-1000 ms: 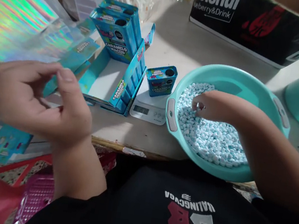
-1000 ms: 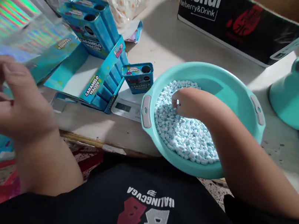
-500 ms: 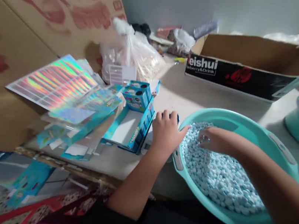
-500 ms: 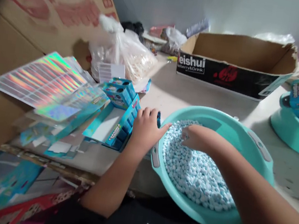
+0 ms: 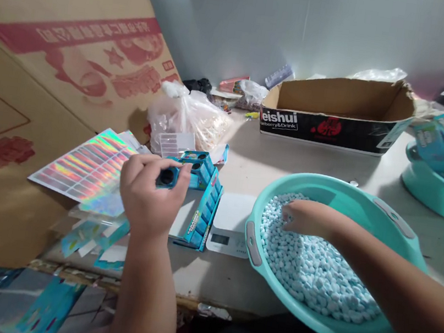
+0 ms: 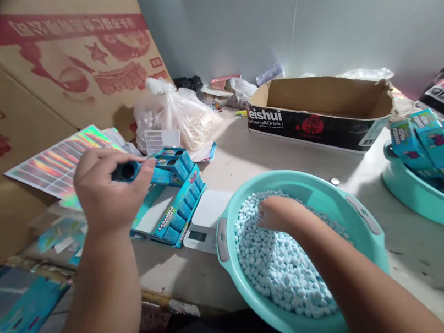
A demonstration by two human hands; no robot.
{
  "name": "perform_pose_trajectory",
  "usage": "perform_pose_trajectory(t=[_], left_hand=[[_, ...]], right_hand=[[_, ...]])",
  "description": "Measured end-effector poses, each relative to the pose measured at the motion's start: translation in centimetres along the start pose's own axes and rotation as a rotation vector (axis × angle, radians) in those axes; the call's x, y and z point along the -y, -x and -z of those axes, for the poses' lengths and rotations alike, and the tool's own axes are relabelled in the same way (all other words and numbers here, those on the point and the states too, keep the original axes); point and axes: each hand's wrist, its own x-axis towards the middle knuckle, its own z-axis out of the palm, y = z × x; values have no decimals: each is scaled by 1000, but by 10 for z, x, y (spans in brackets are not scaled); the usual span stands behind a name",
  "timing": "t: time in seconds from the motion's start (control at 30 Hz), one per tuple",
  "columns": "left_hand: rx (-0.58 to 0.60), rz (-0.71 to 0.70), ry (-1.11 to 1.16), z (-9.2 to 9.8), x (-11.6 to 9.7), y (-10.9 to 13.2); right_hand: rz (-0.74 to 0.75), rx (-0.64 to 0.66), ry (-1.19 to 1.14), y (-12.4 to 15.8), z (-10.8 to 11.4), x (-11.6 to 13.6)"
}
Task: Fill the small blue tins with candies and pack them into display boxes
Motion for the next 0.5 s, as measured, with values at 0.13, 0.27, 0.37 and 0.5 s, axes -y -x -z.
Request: perform_pose_trajectory(t=[0.13,0.27,0.37,0.5], left_hand=[[207,13,20,-32,28,16],[311,0,-37,-51,34,34],[390,-2,-118,-53,36,41],[517,60,-82,-47,31,37]], right_hand=[[-18,24,22,5,6,5],[-38,20,26,2,5,6],[-36,26,26,1,5,10],[-54,-35,-21,21,21,-4]])
